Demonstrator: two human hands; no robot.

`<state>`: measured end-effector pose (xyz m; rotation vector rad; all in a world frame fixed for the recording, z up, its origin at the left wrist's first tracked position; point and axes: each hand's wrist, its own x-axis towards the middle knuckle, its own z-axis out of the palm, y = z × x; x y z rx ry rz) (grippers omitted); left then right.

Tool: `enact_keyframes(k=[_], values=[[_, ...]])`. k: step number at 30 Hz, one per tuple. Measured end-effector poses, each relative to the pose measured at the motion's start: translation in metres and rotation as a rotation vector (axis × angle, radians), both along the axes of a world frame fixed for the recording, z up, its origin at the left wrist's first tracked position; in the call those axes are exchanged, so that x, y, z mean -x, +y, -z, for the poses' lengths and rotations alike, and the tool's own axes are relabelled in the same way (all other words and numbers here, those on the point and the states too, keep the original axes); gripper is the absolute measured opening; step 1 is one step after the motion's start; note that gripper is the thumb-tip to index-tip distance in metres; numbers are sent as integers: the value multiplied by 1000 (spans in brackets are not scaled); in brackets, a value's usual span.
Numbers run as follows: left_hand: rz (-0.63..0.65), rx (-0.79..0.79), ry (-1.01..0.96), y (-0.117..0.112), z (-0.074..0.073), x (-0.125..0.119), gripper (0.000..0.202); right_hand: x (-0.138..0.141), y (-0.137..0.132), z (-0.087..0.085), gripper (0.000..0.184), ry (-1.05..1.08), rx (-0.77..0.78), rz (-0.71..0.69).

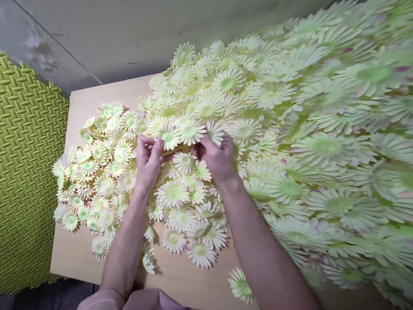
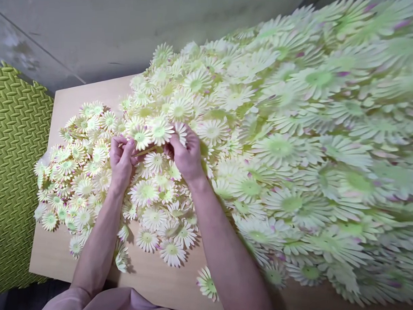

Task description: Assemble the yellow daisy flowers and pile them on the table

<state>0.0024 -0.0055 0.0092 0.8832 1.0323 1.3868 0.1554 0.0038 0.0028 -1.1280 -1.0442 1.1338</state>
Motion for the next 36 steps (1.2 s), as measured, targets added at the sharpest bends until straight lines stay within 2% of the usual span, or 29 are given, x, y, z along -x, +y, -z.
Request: enact_keyframes(k=[4, 8, 12, 16, 20, 24, 29, 36], values=[[-71, -23, -18, 3, 6, 5, 25, -4, 2, -2, 31, 88, 38, 32], [-74, -64, 9, 5, 7, 8, 24, -1, 0, -8, 32, -31, -31, -59], [-79, -160, 16, 6, 4, 8, 21, 0, -2, -11, 29, -87, -83, -86], [-54, -251, 205, 5, 3, 7, 14, -1, -2, -11, 19, -107, -130, -171], [-6, -325, 399, 5, 2, 6, 15, -2, -2, -12, 20, -94, -131, -204], [-22, -292, 443, 4, -1, 5, 16, -3, -4, -13, 21, -69, -97, -250], [-48, -266, 437, 4, -2, 5, 15, -5, -6, -10, 28, -60, -68, -241], [-38, -235, 383, 4, 1, 5, 18, -5, -5, -16, 26, -98, -152, -288]])
